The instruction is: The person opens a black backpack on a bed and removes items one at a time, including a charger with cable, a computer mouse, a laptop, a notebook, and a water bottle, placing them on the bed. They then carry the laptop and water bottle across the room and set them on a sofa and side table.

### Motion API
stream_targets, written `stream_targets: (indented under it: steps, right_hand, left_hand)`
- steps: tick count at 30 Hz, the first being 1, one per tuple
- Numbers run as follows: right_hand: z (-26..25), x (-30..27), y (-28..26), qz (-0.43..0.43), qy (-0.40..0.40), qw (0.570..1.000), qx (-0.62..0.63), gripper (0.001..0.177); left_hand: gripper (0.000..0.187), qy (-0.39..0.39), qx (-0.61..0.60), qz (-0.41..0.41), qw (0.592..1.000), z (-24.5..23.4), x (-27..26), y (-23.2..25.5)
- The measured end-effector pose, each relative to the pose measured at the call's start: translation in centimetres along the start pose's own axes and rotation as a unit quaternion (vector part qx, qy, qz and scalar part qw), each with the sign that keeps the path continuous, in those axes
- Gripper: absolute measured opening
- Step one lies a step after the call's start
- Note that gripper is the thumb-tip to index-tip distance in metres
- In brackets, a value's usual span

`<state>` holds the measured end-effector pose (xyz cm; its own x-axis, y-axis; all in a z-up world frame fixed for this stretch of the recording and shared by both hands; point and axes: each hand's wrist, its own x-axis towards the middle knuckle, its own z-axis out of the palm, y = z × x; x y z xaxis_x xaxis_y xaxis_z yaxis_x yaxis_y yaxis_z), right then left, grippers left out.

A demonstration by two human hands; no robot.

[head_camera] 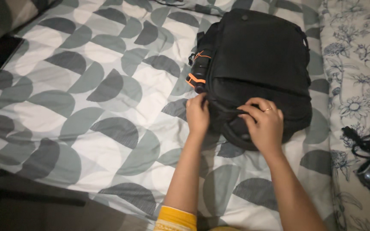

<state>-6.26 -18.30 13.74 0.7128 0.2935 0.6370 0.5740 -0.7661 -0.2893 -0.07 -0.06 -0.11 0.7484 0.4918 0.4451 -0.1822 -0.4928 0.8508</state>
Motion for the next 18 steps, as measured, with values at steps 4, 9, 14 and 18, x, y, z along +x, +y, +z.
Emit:
stream_targets:
  steps: [4, 9, 14, 18]
  right_hand:
    - [0.2, 0.2, -0.9, 0.003, -0.041, 0.999, -0.011, 0.022]
    - [0.4, 0.6, -3.3, -0.038, -0.092, 0.995, 0.016, 0.038]
    - [2.4, 0.1, -7.3, -0.160, -0.116, 0.975, 0.104, 0.031]
    - [3.4, -0.7, -8.7, -0.140, -0.158, 0.970, 0.120, 0.022]
  left_hand:
    - [0.051, -0.016, 0.029, 0.020, 0.999, 0.1, -0.9, -0.3]
    - [0.059, -0.038, 0.027, -0.007, 0.999, 0.6, -1.3, -1.4]
    - [0.041, -0.099, -0.028, 0.004, 0.995, 0.6, -0.6, -1.8]
    - [0.039, -0.097, 0.023, 0.037, 0.994, 0.3, -0.2, -1.3]
